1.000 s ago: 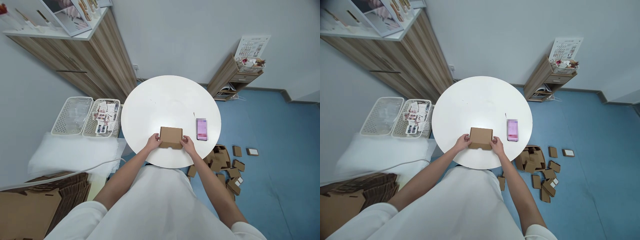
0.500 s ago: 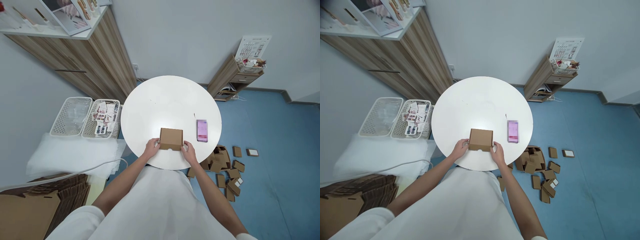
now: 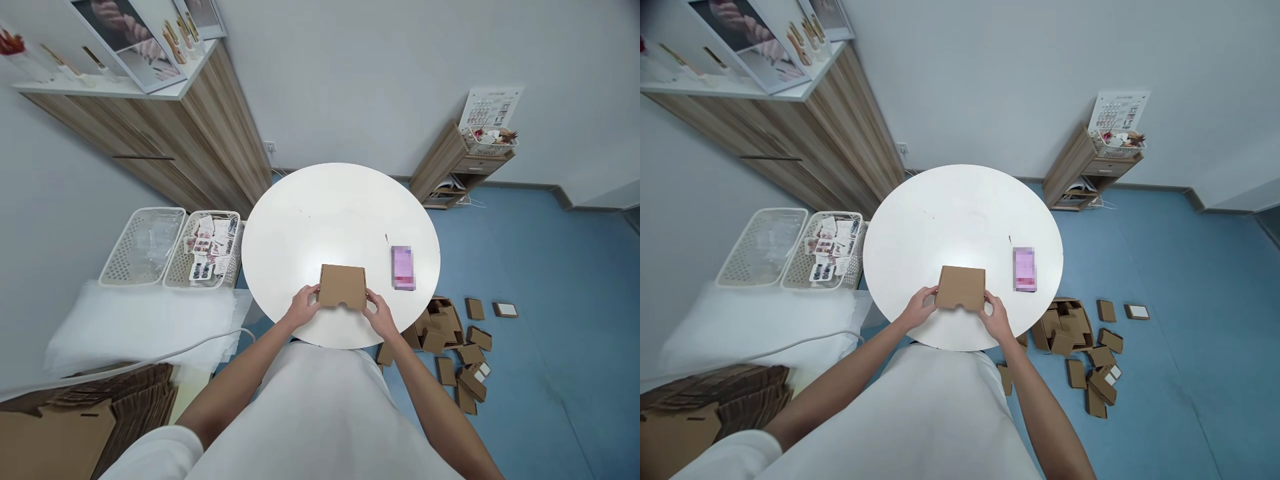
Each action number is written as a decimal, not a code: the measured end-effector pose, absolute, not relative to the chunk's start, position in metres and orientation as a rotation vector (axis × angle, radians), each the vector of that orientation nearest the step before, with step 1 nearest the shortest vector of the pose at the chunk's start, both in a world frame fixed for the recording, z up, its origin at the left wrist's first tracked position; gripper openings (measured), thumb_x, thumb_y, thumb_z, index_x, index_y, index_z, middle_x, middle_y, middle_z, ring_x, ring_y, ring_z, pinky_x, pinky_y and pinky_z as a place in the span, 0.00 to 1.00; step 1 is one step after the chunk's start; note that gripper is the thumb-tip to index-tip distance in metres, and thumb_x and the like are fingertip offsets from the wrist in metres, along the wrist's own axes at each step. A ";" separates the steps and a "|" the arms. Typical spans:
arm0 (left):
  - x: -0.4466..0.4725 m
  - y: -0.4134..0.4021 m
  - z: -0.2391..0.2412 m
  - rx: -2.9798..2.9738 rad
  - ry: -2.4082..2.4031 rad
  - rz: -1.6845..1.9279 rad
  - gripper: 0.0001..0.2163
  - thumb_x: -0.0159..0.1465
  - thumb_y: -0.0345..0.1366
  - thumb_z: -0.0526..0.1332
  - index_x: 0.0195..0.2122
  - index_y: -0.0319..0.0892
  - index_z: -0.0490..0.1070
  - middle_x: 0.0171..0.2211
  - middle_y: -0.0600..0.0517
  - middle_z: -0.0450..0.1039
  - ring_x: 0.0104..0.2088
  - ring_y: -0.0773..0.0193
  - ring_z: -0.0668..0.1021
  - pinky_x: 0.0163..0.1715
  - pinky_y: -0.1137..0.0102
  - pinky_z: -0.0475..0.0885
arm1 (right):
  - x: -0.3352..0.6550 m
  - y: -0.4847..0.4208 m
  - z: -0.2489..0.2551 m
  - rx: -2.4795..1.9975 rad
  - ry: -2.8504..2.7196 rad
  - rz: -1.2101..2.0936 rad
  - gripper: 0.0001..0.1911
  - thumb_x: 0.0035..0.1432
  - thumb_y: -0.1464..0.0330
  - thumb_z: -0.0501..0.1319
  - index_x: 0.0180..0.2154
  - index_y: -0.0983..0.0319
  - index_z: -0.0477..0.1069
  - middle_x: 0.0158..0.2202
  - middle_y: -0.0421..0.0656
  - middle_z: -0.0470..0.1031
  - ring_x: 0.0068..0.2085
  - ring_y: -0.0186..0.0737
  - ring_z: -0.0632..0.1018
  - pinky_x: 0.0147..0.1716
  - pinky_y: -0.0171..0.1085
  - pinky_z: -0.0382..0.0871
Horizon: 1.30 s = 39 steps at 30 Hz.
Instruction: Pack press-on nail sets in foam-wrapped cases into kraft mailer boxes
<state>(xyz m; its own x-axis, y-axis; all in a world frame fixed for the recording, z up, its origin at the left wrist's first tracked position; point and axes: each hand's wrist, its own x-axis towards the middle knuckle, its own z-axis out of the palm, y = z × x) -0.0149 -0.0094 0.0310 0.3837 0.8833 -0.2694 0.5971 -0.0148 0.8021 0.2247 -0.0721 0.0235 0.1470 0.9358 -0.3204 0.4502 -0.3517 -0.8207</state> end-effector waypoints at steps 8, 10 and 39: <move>-0.010 -0.001 0.058 1.816 1.312 0.236 0.20 0.49 0.32 0.57 0.45 0.47 0.68 0.35 0.51 0.65 0.38 0.59 0.71 0.37 0.69 0.66 | 0.232 -0.055 0.067 -1.830 -1.289 1.339 0.20 0.49 0.65 0.53 0.46 0.56 0.68 0.37 0.41 0.72 0.39 0.41 0.72 0.36 0.37 0.66; -0.010 0.003 0.058 1.840 1.332 0.190 0.15 0.49 0.32 0.57 0.39 0.45 0.70 0.34 0.50 0.66 0.36 0.59 0.71 0.35 0.68 0.66 | 0.236 -0.052 0.073 -1.855 -1.326 1.369 0.17 0.50 0.64 0.52 0.43 0.57 0.69 0.33 0.41 0.73 0.37 0.41 0.72 0.33 0.37 0.65; -0.011 0.022 0.044 1.955 1.344 0.313 0.24 0.55 0.32 0.54 0.55 0.42 0.57 0.36 0.50 0.67 0.34 0.62 0.70 0.35 0.67 0.66 | 0.242 -0.018 0.065 -1.932 -1.166 1.387 0.20 0.51 0.59 0.52 0.45 0.58 0.69 0.39 0.42 0.72 0.32 0.34 0.71 0.35 0.35 0.65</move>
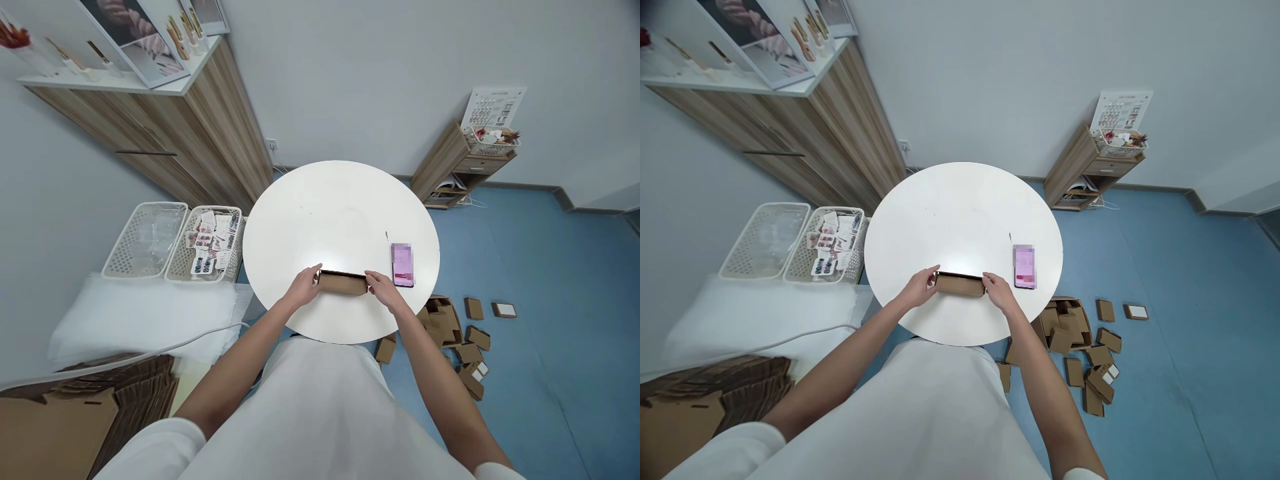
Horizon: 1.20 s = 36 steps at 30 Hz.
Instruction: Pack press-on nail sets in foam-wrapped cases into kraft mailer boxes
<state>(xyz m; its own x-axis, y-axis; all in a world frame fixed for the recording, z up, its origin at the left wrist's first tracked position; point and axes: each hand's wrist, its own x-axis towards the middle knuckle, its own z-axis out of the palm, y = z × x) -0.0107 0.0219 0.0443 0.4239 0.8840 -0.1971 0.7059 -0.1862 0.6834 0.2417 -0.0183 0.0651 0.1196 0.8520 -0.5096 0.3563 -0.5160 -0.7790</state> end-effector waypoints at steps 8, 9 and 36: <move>-0.012 0.027 0.045 1.946 1.300 0.319 0.22 0.54 0.31 0.55 0.52 0.43 0.61 0.37 0.50 0.69 0.34 0.62 0.71 0.36 0.68 0.66 | 0.251 -0.014 0.059 -1.934 -1.255 1.394 0.20 0.53 0.58 0.53 0.46 0.58 0.70 0.43 0.42 0.73 0.34 0.35 0.73 0.37 0.36 0.66; -0.012 0.027 0.045 1.944 1.298 0.324 0.22 0.54 0.31 0.55 0.52 0.43 0.62 0.36 0.50 0.69 0.34 0.62 0.71 0.35 0.68 0.66 | 0.252 -0.014 0.060 -1.930 -1.284 1.395 0.20 0.53 0.58 0.53 0.46 0.58 0.70 0.42 0.42 0.73 0.33 0.35 0.73 0.37 0.37 0.66; -0.021 0.033 0.047 1.398 1.298 0.298 0.26 0.55 0.51 0.55 0.52 0.45 0.62 0.42 0.48 0.68 0.38 0.62 0.72 0.33 0.70 0.68 | 0.252 -0.032 0.060 -1.809 -0.993 1.596 0.23 0.52 0.57 0.57 0.49 0.56 0.64 0.49 0.45 0.67 0.39 0.36 0.75 0.36 0.35 0.70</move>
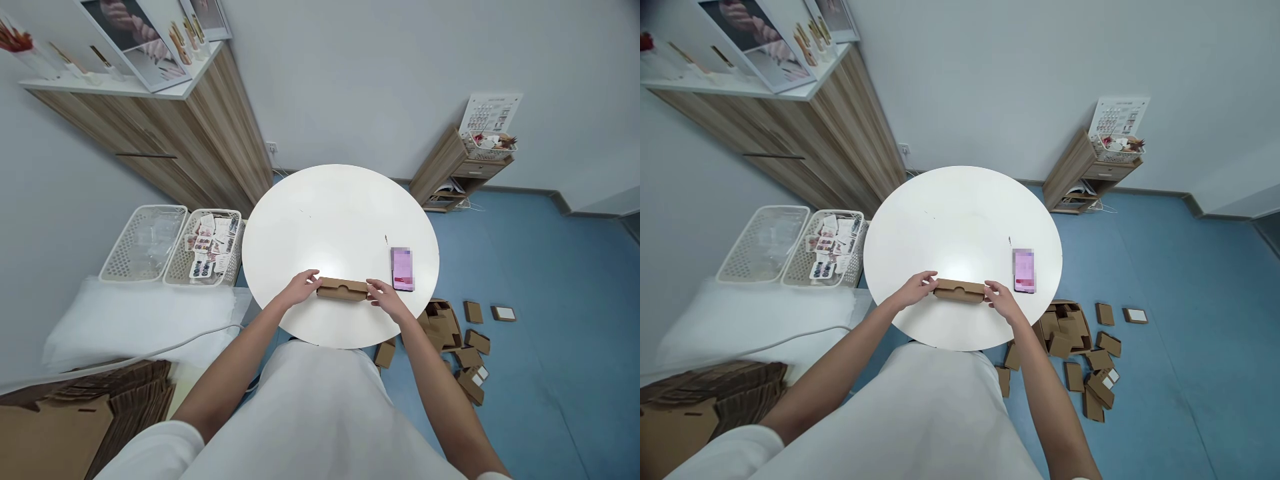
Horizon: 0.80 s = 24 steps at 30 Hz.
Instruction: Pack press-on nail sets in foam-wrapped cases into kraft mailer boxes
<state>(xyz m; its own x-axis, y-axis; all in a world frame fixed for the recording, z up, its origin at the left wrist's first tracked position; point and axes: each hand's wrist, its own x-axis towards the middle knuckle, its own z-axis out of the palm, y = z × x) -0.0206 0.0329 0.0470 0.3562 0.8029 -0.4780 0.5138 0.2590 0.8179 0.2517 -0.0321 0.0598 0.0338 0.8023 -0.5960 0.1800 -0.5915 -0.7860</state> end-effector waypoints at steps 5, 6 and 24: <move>-0.028 0.036 0.047 1.327 1.255 0.235 0.28 0.52 0.51 0.59 0.52 0.43 0.63 0.43 0.47 0.68 0.37 0.62 0.73 0.34 0.69 0.68 | 0.253 -0.035 0.053 -1.779 -0.927 1.682 0.23 0.51 0.57 0.59 0.48 0.57 0.65 0.47 0.47 0.68 0.34 0.36 0.76 0.33 0.35 0.71; -0.029 0.036 0.047 1.318 1.242 0.222 0.28 0.51 0.51 0.59 0.52 0.43 0.63 0.43 0.46 0.68 0.37 0.62 0.73 0.34 0.69 0.68 | 0.253 -0.036 0.052 -1.774 -0.923 1.691 0.22 0.50 0.58 0.59 0.47 0.58 0.65 0.47 0.47 0.68 0.34 0.36 0.77 0.32 0.35 0.72; -0.027 0.026 0.035 1.304 1.145 0.298 0.25 0.53 0.46 0.60 0.50 0.42 0.64 0.39 0.48 0.66 0.32 0.67 0.73 0.30 0.70 0.68 | 0.236 -0.045 0.049 -1.835 -0.948 1.570 0.21 0.51 0.61 0.57 0.48 0.57 0.63 0.46 0.45 0.64 0.34 0.34 0.76 0.30 0.34 0.71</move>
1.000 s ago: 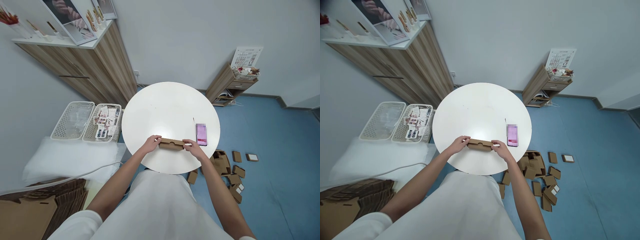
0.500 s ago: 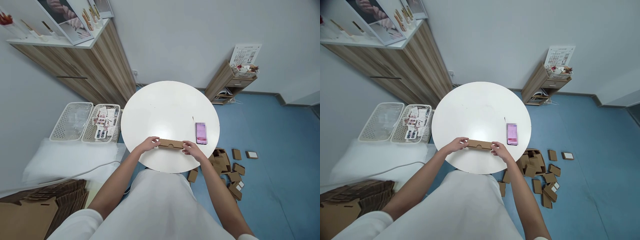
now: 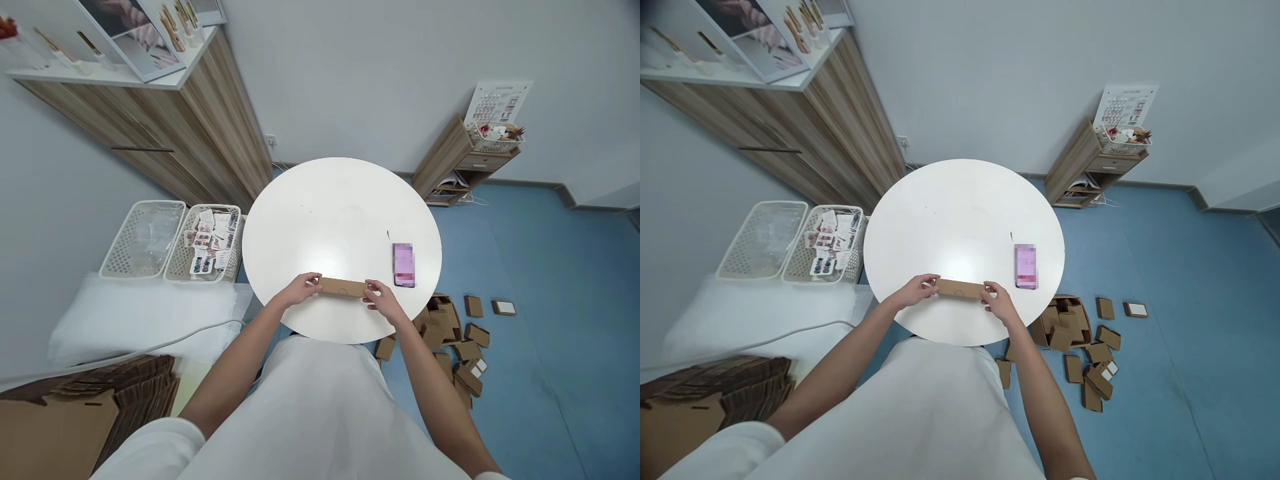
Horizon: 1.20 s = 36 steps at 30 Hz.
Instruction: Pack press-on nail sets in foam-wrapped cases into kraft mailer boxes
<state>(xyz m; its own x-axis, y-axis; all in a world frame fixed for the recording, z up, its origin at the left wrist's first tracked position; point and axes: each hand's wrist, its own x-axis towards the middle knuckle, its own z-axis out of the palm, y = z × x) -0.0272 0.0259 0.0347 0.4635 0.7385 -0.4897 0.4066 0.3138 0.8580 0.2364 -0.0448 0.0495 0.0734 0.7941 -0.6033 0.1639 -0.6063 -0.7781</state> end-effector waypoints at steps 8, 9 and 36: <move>-0.027 0.020 0.027 1.366 1.199 0.330 0.24 0.54 0.46 0.59 0.51 0.42 0.64 0.41 0.48 0.66 0.35 0.64 0.74 0.35 0.68 0.69 | 0.227 -0.049 0.042 -1.851 -1.039 1.411 0.21 0.53 0.62 0.54 0.50 0.58 0.62 0.46 0.45 0.65 0.31 0.32 0.75 0.33 0.35 0.71; -0.027 0.018 0.026 1.377 1.202 0.343 0.23 0.54 0.45 0.59 0.51 0.42 0.64 0.42 0.48 0.66 0.35 0.64 0.74 0.35 0.68 0.69 | 0.227 -0.052 0.040 -1.839 -1.048 1.405 0.22 0.53 0.61 0.53 0.50 0.58 0.62 0.47 0.45 0.65 0.31 0.32 0.75 0.33 0.36 0.71; 0.030 -0.045 -0.012 1.330 1.640 0.361 0.24 0.54 0.42 0.60 0.50 0.41 0.56 0.42 0.46 0.67 0.41 0.60 0.72 0.40 0.65 0.67 | 0.239 -0.092 -0.017 -1.903 -1.124 1.264 0.29 0.51 0.66 0.54 0.55 0.60 0.51 0.50 0.49 0.62 0.48 0.41 0.69 0.45 0.41 0.65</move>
